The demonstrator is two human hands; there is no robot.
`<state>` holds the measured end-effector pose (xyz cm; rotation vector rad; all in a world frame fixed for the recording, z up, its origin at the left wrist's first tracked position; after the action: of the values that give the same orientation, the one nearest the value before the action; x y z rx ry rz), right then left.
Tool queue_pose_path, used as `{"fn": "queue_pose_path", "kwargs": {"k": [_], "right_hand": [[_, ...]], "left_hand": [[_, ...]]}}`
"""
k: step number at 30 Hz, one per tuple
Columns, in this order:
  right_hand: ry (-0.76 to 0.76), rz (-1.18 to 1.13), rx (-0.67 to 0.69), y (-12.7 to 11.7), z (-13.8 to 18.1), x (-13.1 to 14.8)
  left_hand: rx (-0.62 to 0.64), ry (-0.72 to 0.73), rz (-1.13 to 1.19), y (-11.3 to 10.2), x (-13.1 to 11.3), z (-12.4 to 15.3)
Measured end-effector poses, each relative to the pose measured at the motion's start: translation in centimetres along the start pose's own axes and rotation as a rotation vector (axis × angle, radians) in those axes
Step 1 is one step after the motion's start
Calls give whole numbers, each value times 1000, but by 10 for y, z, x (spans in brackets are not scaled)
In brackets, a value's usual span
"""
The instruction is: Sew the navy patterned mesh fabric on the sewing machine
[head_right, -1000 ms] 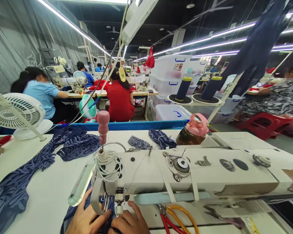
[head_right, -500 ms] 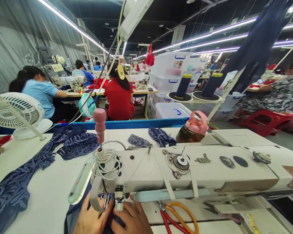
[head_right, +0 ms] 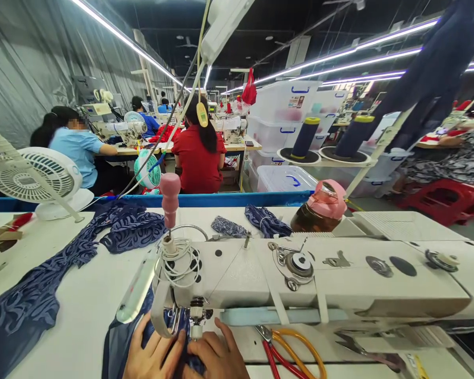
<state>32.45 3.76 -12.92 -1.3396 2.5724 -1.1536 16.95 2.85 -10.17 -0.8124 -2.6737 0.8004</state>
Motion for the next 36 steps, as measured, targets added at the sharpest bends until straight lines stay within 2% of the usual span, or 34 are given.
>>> {"fn": "queue_pose_path", "kwargs": {"k": [3, 7, 10, 14, 16, 19, 22, 27, 29, 33, 35, 36], "right_hand": [[-14, 83, -28, 2, -1, 1], [-127, 176, -121, -1, -10, 9], [-208, 195, -74, -7, -17, 13], [-206, 141, -82, -16, -20, 11], [-226, 146, -52, -15, -18, 12], [-245, 194, 14, -10, -12, 14], [-229, 177, -18, -13, -8, 17], [-279, 158, 11, -26, -14, 19], [-294, 142, 35, -31, -22, 17], [-284, 58, 179, -31, -36, 11], [-271, 4, 165, -28, -37, 8], [-266, -22, 115, -28, -36, 6]], "left_hand": [[29, 46, -3, 1, 2, -6], [35, 0, -7, 5, 5, -15], [76, -26, -50, 6, 7, -7], [156, -66, -15, -3, 23, -3], [138, -83, 39, -8, 26, -11], [72, -91, 120, -10, 17, -23], [-34, -47, 84, -10, 8, -21], [73, 60, 162, -12, 13, -14], [61, 51, 177, -12, 14, -14], [52, 89, 159, -3, 7, -8], [74, 108, 149, 0, 7, -5], [69, 110, 152, 0, 8, -6]]}}
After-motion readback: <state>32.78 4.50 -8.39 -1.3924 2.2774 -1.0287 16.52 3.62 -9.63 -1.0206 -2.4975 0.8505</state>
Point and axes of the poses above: each hand's wrist, its own z-axis away from the middle knuckle, its own y-axis out of the palm, x = y × z, the point moved 4 cm from there along -z, towards the middle knuckle, and after that the axes turned 6 degrees about -x, right-handed, at the moved point
